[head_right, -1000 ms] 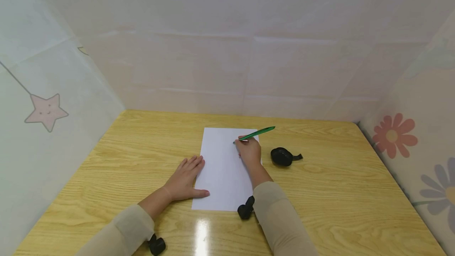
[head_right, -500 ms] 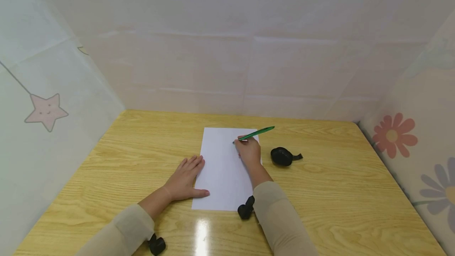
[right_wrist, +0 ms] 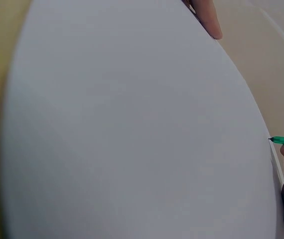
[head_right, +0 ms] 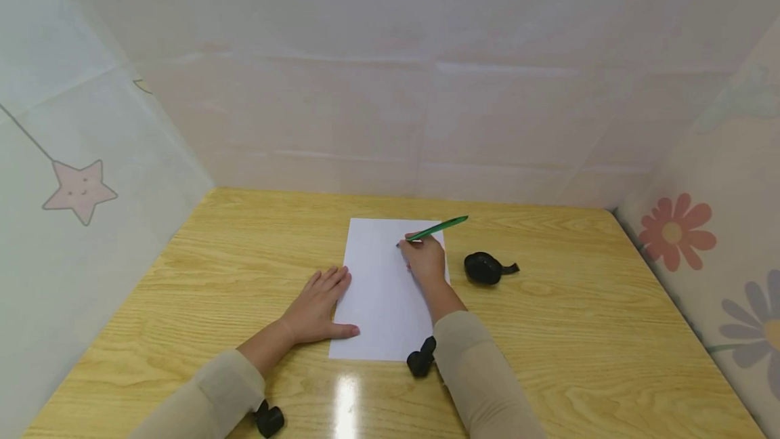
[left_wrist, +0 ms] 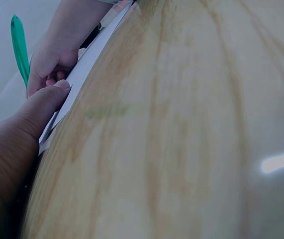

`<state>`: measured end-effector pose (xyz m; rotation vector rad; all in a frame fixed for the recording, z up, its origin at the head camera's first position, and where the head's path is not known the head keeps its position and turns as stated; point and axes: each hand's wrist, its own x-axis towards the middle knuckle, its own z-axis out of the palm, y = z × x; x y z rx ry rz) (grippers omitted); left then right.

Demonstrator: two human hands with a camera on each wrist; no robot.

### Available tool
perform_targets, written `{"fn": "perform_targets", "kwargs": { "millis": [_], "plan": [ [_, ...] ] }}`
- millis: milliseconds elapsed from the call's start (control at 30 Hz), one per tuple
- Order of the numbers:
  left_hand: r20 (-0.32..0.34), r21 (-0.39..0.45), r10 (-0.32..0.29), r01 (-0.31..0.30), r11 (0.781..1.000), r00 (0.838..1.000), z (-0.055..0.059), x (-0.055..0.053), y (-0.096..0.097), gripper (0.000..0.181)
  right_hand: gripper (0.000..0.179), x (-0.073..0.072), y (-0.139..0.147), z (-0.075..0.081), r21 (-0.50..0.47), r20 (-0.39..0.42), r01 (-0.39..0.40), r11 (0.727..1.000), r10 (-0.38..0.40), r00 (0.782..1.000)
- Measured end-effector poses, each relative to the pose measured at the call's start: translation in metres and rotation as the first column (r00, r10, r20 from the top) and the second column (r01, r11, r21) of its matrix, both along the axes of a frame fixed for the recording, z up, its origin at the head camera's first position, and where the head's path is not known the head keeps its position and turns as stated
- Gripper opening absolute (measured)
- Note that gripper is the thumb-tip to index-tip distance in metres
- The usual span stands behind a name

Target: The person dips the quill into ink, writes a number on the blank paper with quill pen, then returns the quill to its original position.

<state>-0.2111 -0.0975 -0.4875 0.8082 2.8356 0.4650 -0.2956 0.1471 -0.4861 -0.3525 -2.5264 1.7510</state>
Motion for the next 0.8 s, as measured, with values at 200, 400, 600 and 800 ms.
{"fn": "perform_targets", "kwargs": {
  "millis": [200, 400, 600, 800],
  "plan": [
    [0.007, -0.002, 0.002, -0.002, 1.000, 1.000, 0.0008, 0.0005, 0.0002, 0.108, 0.028, 0.0019, -0.0003, 0.0010, 0.005, -0.006, -0.007, 1.000, 0.007, 1.000],
    [0.005, 0.001, 0.002, -0.002, 1.000, 1.000, 0.0007, 0.0006, 0.0003, 0.108, 0.028, 0.0022, -0.0010, 0.0007, 0.026, -0.005, -0.012, 1.000, 0.012, 1.000],
    [-0.002, -0.001, -0.001, 0.001, 1.000, 1.000, -0.0006, 0.0003, 0.0000, 0.108, 0.028, 0.0020, -0.0009, 0.0002, 0.039, -0.003, -0.015, 0.999, 0.015, 1.000],
    [-0.001, -0.007, 0.001, -0.001, 1.000, 1.000, -0.0007, 0.0001, 0.0000, 0.108, 0.028, 0.0015, -0.0020, -0.0014, 0.031, -0.015, -0.022, 0.999, 0.022, 1.000]
  ]
}}
